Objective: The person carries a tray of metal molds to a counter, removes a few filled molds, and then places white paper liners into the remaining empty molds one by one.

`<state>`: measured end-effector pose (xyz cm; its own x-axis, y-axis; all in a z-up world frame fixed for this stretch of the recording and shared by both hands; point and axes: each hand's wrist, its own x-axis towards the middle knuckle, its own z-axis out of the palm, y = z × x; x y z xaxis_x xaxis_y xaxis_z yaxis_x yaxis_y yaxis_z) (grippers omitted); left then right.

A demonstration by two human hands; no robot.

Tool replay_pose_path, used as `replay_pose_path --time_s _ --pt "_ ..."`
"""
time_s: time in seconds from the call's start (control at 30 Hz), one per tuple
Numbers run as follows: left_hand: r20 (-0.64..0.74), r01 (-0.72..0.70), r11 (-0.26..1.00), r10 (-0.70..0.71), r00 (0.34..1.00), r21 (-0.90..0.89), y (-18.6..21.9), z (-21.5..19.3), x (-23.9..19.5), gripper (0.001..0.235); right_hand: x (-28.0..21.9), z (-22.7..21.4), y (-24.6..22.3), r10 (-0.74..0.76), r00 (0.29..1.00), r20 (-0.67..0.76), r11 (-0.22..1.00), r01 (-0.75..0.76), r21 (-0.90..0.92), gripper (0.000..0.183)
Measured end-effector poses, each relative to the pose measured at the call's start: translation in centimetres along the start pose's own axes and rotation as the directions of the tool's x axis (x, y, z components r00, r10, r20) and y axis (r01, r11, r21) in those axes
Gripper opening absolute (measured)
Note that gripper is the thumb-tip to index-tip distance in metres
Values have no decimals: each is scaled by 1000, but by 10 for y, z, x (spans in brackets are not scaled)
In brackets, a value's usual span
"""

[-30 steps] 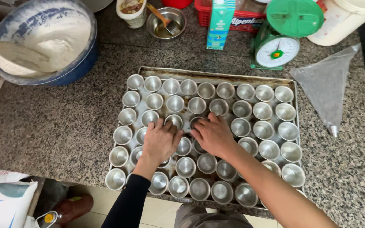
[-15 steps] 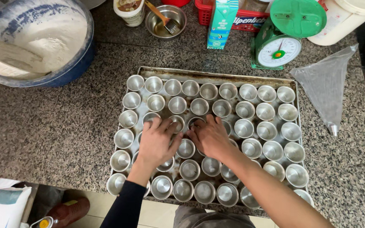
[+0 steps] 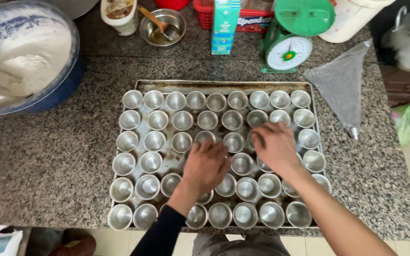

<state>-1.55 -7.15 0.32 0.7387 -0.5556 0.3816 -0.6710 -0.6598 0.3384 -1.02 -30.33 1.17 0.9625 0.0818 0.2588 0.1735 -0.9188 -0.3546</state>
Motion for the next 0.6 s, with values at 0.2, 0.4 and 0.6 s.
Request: replay_pose_path --time_s 0.2,0.4,0.6 --pt "190 44 992 -66 980 120 21 39 22 47 -21 -16 43 187 982 33 979 -189 73 19" --pt "290 93 981 -140 947 169 19 36 27 50 -23 -25 53 139 990 11 984 -139 115 19" --pt "128 71 985 -92 988 157 28 28 32 41 -23 -30 66 142 989 46 981 -146 125 18"
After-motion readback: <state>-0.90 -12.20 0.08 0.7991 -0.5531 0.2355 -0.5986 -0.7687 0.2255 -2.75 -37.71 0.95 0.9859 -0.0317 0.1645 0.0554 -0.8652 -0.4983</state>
